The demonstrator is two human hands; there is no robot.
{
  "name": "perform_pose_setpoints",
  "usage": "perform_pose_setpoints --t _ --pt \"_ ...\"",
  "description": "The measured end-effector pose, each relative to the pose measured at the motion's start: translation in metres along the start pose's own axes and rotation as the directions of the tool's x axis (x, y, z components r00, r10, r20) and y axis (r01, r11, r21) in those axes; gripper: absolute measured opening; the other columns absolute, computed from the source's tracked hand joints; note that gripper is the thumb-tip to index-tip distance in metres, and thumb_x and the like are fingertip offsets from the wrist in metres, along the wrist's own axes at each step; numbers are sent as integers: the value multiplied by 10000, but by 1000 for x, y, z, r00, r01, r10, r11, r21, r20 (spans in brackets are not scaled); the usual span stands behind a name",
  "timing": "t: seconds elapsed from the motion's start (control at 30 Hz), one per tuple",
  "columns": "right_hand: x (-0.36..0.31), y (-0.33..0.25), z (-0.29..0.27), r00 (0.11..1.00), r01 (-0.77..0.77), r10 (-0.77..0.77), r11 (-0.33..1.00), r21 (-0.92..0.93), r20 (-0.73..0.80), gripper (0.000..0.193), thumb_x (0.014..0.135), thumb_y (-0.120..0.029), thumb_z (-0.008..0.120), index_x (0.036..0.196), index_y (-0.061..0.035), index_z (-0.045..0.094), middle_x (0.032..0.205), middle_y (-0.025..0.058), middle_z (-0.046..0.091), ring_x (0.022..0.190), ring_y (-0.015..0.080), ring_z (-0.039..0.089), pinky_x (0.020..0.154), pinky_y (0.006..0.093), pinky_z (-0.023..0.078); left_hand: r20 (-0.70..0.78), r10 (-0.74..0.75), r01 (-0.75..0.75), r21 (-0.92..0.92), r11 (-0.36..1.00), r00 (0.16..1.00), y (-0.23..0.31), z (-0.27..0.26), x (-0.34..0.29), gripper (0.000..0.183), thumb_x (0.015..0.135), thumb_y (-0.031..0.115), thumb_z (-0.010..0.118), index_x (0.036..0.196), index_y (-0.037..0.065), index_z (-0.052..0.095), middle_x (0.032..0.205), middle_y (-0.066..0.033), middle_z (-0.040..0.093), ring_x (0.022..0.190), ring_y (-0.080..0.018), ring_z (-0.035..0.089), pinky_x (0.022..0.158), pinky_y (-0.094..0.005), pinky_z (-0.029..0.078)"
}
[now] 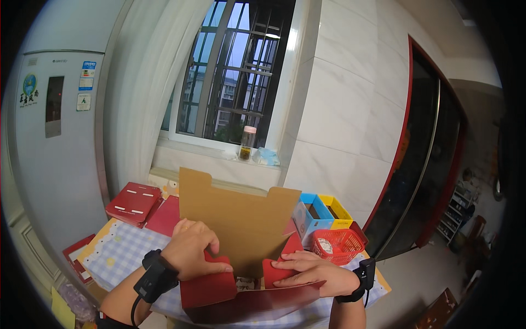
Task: The person is assembling a red cardboard gift box and preparing a yellow card insert.
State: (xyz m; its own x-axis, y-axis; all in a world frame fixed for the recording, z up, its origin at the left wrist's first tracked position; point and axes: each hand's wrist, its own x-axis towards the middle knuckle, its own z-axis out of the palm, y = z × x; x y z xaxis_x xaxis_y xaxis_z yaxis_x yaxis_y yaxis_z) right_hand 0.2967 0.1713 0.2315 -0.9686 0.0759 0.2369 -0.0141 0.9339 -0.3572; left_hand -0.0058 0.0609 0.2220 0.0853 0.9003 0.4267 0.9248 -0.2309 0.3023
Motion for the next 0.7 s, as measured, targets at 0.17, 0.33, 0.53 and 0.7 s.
perform_pose_setpoints --t 0.17,0.33,0.53,0.7 --pt "7 -1 1 997 -68 72 989 -130 28 567 654 79 561 1152 -167 673 1394 75 479 1310 324 379 1103 455 264 60 71 -61 -157 986 996 -14 0 -11 258 714 358 803 789 129 710 964 -47 576 1035 -264 491 968 -380 316" --pt "6 5 8 996 -90 87 991 -99 -38 577 644 106 562 1135 -172 684 1368 69 509 1302 312 397 1103 461 259 46 196 -180 -228 957 980 -10 -10 -42 331 753 374 764 995 152 723 1091 -59 599 1264 -343 408 1063 -595 177" --pt "-1 11 24 939 -156 155 987 22 -306 296 781 -57 676 1062 -142 716 1248 52 607 1253 288 461 1068 435 291 -86 282 -293 -184 938 956 6 6 -80 666 735 482 718 1239 78 556 1349 -151 438 1341 -418 282 1090 -573 182" --pt "8 8 24 897 -201 187 980 8 -401 294 743 11 624 986 -114 733 1155 71 652 1144 276 546 1011 392 367 -164 209 -244 -236 941 964 13 21 -87 461 772 357 730 1147 98 658 1336 -138 496 1325 -448 324 1062 -662 130"
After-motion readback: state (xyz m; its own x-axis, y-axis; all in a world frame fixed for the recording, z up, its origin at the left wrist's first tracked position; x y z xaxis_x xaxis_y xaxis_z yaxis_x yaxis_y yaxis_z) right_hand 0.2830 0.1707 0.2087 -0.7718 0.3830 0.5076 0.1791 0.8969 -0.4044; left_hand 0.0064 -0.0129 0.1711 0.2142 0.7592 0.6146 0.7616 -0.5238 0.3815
